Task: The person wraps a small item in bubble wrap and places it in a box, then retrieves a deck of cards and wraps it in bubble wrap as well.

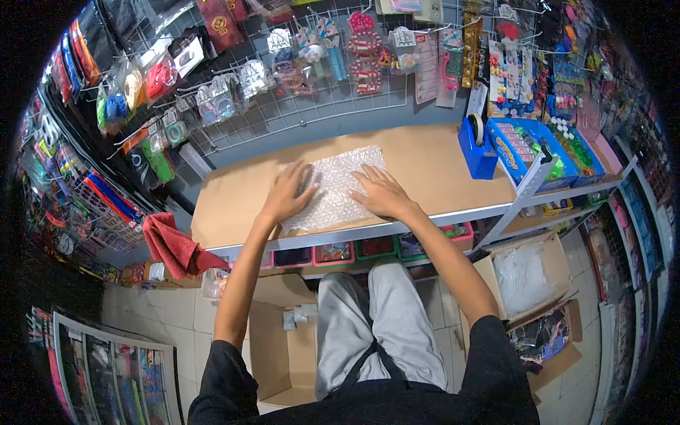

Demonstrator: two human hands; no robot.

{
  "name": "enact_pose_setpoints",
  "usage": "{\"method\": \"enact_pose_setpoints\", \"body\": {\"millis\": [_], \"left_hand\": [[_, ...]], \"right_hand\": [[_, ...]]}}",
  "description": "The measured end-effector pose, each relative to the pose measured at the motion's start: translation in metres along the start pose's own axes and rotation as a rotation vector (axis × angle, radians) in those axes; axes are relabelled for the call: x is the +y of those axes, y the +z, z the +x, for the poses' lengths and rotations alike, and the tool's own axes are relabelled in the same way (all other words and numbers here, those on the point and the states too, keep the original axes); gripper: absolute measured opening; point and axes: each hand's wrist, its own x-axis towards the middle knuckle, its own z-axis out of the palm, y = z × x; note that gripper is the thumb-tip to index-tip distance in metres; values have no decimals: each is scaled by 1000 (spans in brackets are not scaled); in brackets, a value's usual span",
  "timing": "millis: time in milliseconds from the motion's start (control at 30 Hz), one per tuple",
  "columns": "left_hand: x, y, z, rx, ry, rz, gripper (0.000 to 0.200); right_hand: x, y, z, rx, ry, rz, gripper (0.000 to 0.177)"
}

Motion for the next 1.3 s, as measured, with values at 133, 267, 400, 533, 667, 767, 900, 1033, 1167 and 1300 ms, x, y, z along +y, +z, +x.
{"method": "enact_pose_setpoints", "body": {"millis": [133, 267, 400, 533, 667, 767, 900, 1033, 1167, 1300], "left_hand": [[14, 18, 0, -210, -120, 65, 79], [4, 16, 8, -240, -79, 49, 81], [0, 14, 8, -232, -53, 61, 84], [3, 18, 7, -179, -84, 72, 86], [4, 18, 7, -185, -105, 103, 84], [5, 17, 6, -167, -104, 86, 83], [3, 17, 7, -134, -102, 45, 81], [6, 17, 7, -130, -95, 45, 79], [9, 14, 5, -132, -93, 47, 74], [7, 14, 7, -117, -98, 43, 72]], "right_hand": [[-5, 1, -1, -7, 67, -20, 64], [-9, 1, 2, 12, 117, -11, 65], [-17, 2, 4, 45, 165, -32, 66], [-15, 8, 8, 103, 168, -45, 69], [-11, 9, 10, 100, 173, -55, 70], [-11, 9, 7, 118, 164, -16, 72], [-7, 16, 9, 142, 163, -19, 72], [-7, 18, 9, 150, 177, -21, 72], [-11, 16, 7, 159, 177, -6, 70], [-11, 15, 8, 171, 154, -23, 67]]}}
